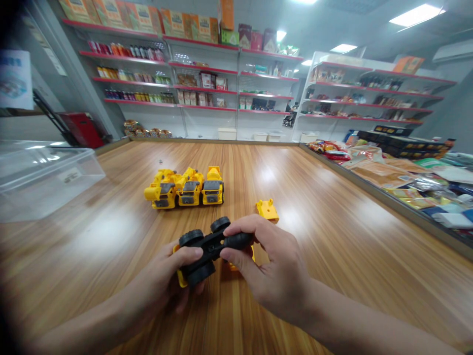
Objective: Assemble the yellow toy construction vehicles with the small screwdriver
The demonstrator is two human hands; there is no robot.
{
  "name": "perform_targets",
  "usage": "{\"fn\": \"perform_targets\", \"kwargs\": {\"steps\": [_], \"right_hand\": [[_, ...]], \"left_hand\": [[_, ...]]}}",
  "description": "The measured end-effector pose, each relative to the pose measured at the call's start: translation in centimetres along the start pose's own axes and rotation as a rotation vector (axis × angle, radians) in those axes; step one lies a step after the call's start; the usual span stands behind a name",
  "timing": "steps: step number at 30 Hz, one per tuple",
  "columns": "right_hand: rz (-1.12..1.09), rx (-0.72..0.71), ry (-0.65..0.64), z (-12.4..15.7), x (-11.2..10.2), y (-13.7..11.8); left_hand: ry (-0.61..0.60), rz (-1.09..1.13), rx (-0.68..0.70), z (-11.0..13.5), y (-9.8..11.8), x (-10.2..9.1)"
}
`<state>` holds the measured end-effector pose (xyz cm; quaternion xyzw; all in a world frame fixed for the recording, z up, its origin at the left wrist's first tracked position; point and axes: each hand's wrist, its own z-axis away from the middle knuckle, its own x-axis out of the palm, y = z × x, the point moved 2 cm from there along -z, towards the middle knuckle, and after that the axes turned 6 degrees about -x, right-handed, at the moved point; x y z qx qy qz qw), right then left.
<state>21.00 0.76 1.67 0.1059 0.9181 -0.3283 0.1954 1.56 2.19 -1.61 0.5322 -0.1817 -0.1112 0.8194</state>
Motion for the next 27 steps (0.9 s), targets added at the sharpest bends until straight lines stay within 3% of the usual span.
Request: {"fn": "perform_targets", "kwargs": {"steps": [8, 19, 27], "right_hand": [[0.063, -0.085, -0.067, -0.4, 0.1, -0.1], [0.077, -0.074, -0.096, -0.5, 0.2, -0.1], [0.008, -0.21, -0.184, -0.8, -0.1, -1.3]], "left_hand": [[-0.049, -0.037, 0.017, -0.2, -1.0, 0.1], [-0.027, -0.147, -0.001, 0.3, -0.3, 0.5], [-0.027, -0.145, -0.029, 0.2, -0.5, 0.5]]}}
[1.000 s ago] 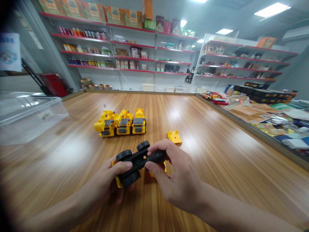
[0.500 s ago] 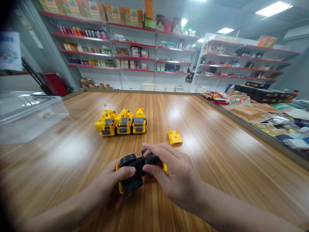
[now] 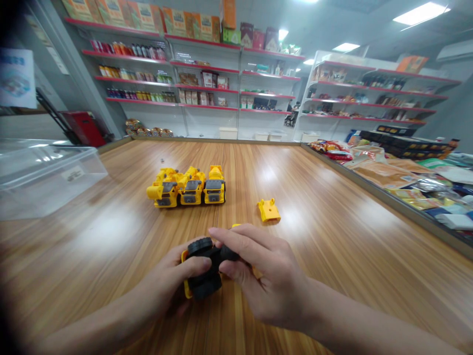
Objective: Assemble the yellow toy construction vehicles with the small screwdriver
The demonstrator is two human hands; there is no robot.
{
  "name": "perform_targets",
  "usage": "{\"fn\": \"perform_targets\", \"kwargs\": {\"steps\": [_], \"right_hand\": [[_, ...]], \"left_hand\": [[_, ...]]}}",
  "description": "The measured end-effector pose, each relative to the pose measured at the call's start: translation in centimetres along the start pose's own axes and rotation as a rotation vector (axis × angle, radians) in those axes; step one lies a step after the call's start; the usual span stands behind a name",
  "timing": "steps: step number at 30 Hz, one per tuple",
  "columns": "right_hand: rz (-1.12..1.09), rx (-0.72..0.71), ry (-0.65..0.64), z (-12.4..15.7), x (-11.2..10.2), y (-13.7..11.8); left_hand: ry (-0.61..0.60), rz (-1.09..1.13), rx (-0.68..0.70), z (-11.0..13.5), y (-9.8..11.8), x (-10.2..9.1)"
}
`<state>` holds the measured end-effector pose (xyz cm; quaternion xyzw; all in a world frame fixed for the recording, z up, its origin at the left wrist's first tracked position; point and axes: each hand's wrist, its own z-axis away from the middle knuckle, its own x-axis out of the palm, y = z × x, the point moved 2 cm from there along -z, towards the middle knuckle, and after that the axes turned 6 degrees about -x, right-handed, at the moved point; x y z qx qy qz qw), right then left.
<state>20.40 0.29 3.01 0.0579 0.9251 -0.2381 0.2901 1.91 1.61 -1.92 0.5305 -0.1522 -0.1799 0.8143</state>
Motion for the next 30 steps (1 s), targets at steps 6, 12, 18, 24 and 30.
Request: {"fn": "perform_targets", "kwargs": {"steps": [6, 12, 18, 24, 30], "right_hand": [[-0.092, -0.071, -0.081, -0.12, -0.18, -0.57], [-0.119, -0.082, -0.1, -0.27, -0.2, -0.62], [-0.154, -0.101, -0.131, -0.19, -0.22, -0.63], [-0.047, -0.01, 0.008, 0.0, -0.09, -0.04], [0.043, 0.061, 0.066, 0.08, -0.02, 0.08]], "left_hand": [[0.0, -0.005, 0.006, -0.04, 0.04, -0.03], [-0.001, 0.001, 0.014, -0.04, 0.13, 0.06], [0.009, -0.029, 0.003, 0.04, 0.32, 0.07], [0.0, -0.008, 0.001, 0.01, 0.35, 0.08], [-0.004, -0.014, 0.021, 0.03, 0.28, 0.1]]}}
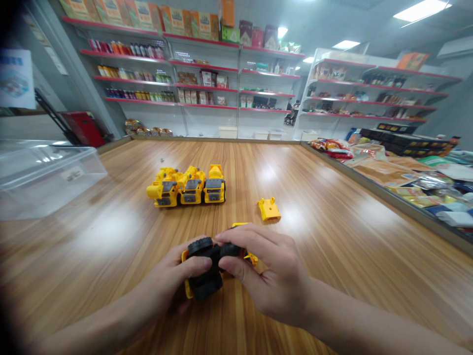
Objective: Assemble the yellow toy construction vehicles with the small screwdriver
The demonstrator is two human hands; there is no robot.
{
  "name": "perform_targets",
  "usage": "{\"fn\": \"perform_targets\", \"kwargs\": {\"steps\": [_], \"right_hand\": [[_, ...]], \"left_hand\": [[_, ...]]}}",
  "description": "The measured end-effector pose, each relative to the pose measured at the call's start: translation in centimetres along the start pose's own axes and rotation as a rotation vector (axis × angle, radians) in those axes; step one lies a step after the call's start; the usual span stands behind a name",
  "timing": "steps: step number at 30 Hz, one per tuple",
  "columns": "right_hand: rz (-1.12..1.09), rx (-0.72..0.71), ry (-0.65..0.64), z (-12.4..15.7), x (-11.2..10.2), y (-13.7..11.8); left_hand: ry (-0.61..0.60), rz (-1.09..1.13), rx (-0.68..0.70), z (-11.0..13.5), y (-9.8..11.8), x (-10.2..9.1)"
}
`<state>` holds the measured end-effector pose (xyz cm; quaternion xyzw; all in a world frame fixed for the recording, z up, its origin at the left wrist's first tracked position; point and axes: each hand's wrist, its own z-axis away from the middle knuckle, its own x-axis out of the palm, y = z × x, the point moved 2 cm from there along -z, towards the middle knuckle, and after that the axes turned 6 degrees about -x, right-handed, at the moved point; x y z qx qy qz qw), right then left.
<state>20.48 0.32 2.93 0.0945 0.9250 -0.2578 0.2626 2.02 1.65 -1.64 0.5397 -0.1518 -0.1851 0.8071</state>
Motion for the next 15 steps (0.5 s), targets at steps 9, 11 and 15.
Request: {"fn": "perform_targets", "kwargs": {"steps": [9, 11, 15], "right_hand": [[0.035, 0.05, 0.059, 0.24, 0.04, 0.3], [0.033, 0.054, 0.062, 0.3, 0.04, 0.33], [-0.024, -0.027, 0.021, 0.09, 0.04, -0.17]], "left_hand": [[0.008, -0.029, -0.009, 0.15, 0.03, -0.05], [0.013, -0.037, -0.007, 0.18, 0.07, -0.02], [0.006, -0.018, -0.002, 0.14, -0.02, -0.03]]}}
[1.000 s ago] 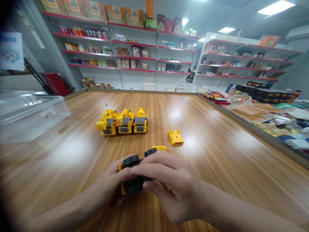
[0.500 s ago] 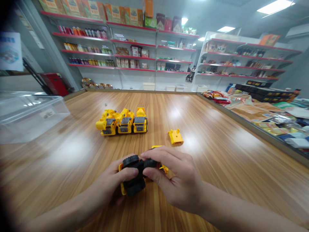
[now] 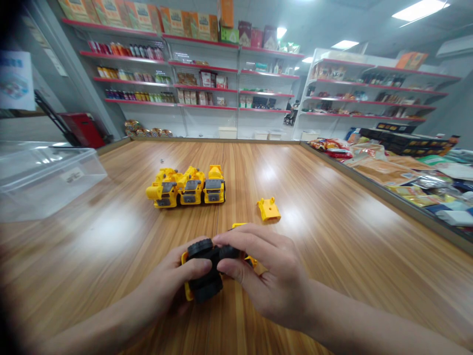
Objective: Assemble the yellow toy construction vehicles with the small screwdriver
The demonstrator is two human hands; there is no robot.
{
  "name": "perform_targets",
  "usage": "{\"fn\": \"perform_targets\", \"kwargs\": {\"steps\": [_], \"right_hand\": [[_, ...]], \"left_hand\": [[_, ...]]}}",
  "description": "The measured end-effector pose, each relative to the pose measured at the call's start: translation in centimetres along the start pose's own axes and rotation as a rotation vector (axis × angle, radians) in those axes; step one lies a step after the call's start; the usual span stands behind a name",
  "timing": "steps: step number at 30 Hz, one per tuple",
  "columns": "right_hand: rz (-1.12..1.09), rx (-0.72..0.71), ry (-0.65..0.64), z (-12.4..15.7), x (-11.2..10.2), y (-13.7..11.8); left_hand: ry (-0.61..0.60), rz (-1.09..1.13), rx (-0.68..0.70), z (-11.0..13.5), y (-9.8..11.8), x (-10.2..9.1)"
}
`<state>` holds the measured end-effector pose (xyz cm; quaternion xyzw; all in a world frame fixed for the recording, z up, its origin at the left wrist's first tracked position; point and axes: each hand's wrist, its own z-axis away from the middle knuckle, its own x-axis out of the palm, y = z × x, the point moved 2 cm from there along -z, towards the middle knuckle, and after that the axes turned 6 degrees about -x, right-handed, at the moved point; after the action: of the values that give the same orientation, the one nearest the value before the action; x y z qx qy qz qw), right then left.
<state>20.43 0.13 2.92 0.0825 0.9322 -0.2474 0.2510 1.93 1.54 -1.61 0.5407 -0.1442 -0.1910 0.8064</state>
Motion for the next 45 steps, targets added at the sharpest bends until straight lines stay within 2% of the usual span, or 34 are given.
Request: {"fn": "perform_targets", "kwargs": {"steps": [6, 14, 23, 28, 33, 40, 45], "right_hand": [[-0.111, -0.102, -0.052, -0.29, 0.07, -0.42], [-0.074, -0.071, -0.033, -0.23, -0.03, -0.24], [0.006, -0.003, -0.001, -0.32, -0.11, -0.05], [-0.004, -0.078, -0.016, -0.37, -0.1, -0.14], [-0.055, -0.147, -0.088, -0.36, -0.05, -0.22], [-0.065, -0.148, -0.092, -0.32, -0.13, -0.39], [-0.018, -0.092, -0.068, -0.43, -0.2, -0.06]], "left_hand": [[-0.008, 0.021, -0.003, -0.27, -0.18, -0.15], [-0.013, 0.074, 0.011, -0.48, -0.67, -0.36], [-0.018, -0.017, 0.038, 0.15, 0.17, -0.19], [-0.025, 0.034, 0.02, 0.0, 0.03, -0.24], [-0.03, 0.051, 0.018, -0.1, -0.54, -0.38], [-0.033, 0.062, 0.027, -0.09, -0.18, -0.23], [-0.039, 0.059, 0.02, -0.17, -0.34, -0.16]]}}
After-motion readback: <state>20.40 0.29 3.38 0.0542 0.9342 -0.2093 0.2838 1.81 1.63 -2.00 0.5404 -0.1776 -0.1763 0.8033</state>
